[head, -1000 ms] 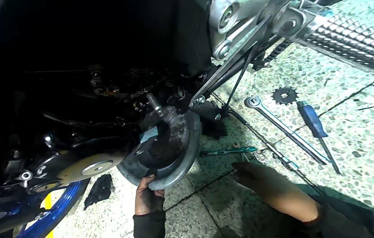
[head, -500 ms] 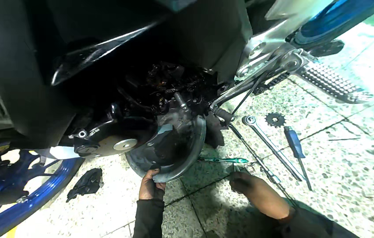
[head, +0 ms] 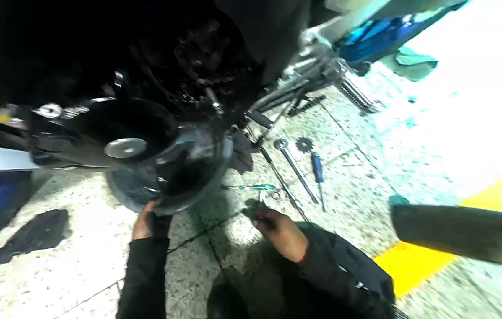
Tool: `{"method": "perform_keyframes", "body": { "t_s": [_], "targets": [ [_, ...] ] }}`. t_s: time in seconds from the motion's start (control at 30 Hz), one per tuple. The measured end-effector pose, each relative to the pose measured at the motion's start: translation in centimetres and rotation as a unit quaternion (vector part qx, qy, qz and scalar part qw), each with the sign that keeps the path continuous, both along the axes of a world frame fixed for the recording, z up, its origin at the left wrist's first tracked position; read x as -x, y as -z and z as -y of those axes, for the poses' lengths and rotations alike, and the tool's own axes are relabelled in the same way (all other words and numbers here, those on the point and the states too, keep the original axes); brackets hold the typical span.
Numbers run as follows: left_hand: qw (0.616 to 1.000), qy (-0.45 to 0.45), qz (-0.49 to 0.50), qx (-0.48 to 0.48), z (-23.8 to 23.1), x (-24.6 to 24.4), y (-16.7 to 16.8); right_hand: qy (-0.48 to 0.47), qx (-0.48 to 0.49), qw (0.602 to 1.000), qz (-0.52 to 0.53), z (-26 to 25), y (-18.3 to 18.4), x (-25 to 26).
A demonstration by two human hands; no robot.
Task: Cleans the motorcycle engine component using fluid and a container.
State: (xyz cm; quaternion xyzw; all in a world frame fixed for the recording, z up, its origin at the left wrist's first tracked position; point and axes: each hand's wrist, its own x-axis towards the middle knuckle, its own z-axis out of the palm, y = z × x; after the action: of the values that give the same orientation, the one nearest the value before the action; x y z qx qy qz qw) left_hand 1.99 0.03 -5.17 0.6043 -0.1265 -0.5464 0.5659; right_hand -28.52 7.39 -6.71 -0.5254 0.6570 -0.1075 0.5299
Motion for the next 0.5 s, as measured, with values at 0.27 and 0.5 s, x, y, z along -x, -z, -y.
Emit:
{"method": "perform_keyframes", "body": {
  "t_s": [0.27,0.5],
  "targets": [
    [0.999,-0.020,0.015,-0.025,1.0,-0.6,-0.4,-0.172,-0.036,0.983,-0.061,-4.4,-3.3,-0.1],
    [1.000,-0.009,-0.014,0.006,1.1,-0.4,0.0,-0.161,0.047,0.983,-0.067,-7.5,-4.3,2.0]
  ]
}}
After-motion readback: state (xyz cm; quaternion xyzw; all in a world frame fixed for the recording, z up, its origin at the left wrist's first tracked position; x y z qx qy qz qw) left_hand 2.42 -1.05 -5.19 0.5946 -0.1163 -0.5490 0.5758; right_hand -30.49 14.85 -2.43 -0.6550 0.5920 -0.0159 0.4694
